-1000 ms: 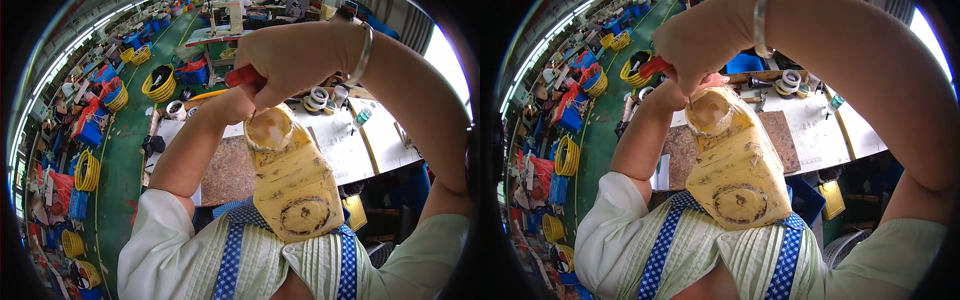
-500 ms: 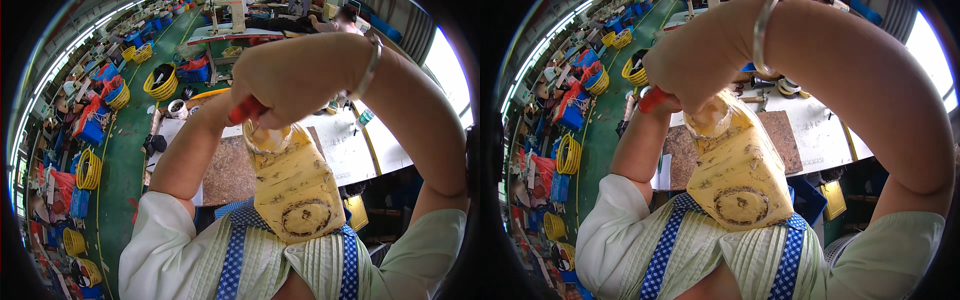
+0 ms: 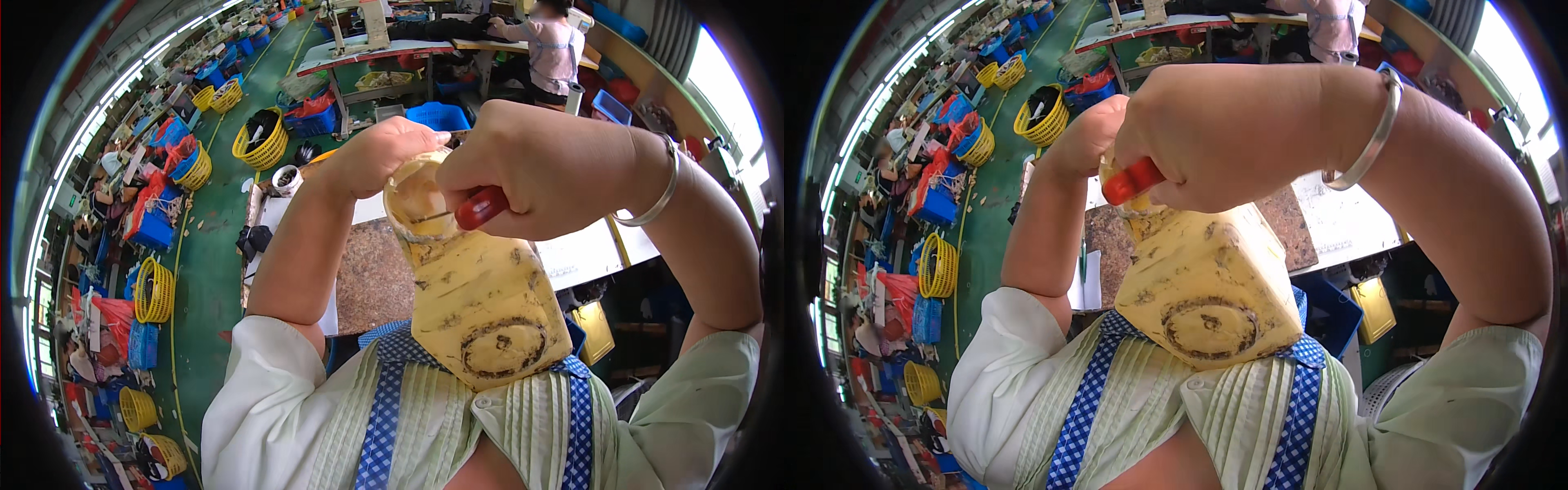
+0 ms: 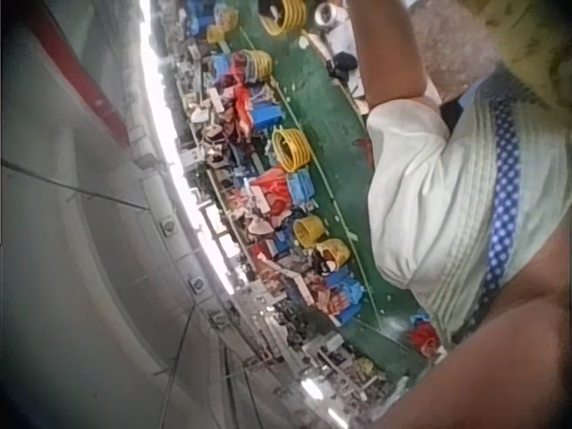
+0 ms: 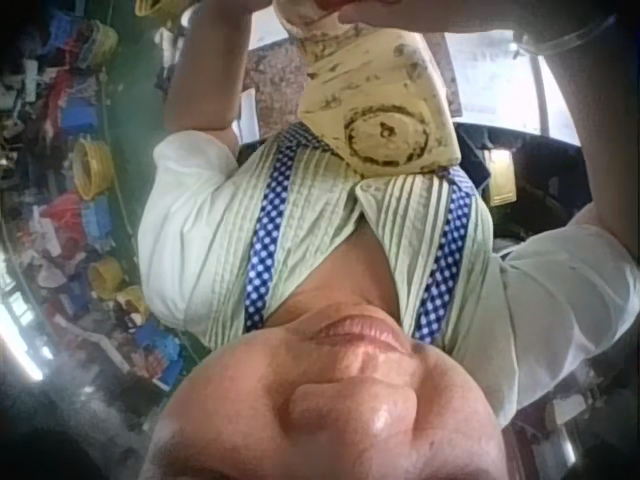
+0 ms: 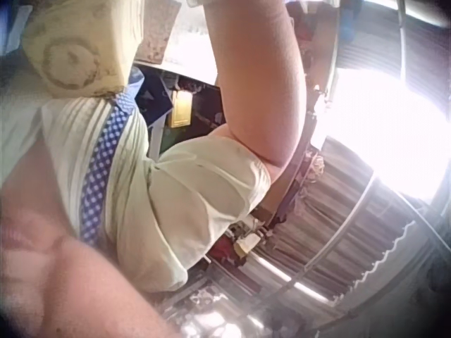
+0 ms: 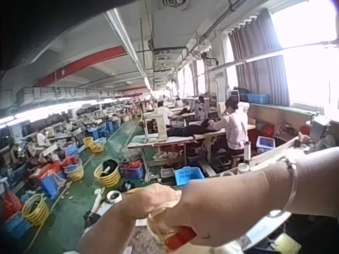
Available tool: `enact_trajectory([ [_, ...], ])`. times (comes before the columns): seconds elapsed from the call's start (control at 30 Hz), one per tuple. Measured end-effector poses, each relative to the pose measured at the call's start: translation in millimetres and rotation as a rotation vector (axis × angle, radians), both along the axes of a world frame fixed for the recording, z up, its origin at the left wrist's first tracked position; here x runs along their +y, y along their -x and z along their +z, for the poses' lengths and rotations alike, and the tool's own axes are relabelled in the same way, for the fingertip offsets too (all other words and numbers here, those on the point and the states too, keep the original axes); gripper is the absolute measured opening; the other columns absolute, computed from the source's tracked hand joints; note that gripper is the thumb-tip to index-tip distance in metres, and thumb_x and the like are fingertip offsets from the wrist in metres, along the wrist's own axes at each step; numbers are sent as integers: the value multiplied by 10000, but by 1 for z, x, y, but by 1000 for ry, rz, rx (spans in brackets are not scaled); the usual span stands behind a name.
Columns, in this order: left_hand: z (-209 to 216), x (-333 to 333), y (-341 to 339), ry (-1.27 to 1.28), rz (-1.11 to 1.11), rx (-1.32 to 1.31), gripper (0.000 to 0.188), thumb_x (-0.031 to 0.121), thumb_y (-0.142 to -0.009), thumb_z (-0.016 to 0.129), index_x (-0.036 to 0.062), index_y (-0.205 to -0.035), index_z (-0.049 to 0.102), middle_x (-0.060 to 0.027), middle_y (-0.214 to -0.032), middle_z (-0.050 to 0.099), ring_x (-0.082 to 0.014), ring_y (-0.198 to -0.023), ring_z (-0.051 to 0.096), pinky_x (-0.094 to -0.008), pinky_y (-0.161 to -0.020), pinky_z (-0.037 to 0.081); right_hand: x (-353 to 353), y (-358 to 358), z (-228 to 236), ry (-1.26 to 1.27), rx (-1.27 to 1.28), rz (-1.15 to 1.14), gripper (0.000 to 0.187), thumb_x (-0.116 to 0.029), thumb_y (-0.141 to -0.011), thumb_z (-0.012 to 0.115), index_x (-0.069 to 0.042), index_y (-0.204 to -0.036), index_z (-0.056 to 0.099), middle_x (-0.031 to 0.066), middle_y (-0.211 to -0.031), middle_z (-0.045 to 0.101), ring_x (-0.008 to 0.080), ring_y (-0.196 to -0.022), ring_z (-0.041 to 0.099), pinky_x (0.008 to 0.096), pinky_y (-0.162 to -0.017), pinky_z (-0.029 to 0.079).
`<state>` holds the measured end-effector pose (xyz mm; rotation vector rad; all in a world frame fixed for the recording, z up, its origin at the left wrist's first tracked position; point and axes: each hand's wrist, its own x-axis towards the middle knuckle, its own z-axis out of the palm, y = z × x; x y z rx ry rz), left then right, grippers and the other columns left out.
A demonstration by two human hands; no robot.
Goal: The person applies glue to the interior and edges of a shoe component using a glue applicator.
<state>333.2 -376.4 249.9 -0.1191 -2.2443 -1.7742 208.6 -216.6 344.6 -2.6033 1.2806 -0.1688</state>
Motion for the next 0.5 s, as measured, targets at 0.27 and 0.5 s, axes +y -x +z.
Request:
enact_trajectory([
  [0.27,-18,-9,0,-148,82,162,316,187,-894,417,-67,-847,599,-117,-841,633,-137,-724,579,-293,-693,465,42,5,15,538,34,-208,101,1,-617,644,3,-673,560,116,-589,548,282,-530,547,318,-500,439],
  [0.5,-30,-14,0,-124,231,195,349,202,-900,379,-74,-897,593,-125,-825,637,-147,-673,601,-249,-654,471,43,-27,22,593,-212,-66,121,33,-605,618,-6,-689,540,91,-532,476,259,-481,498,322,-465,394],
])
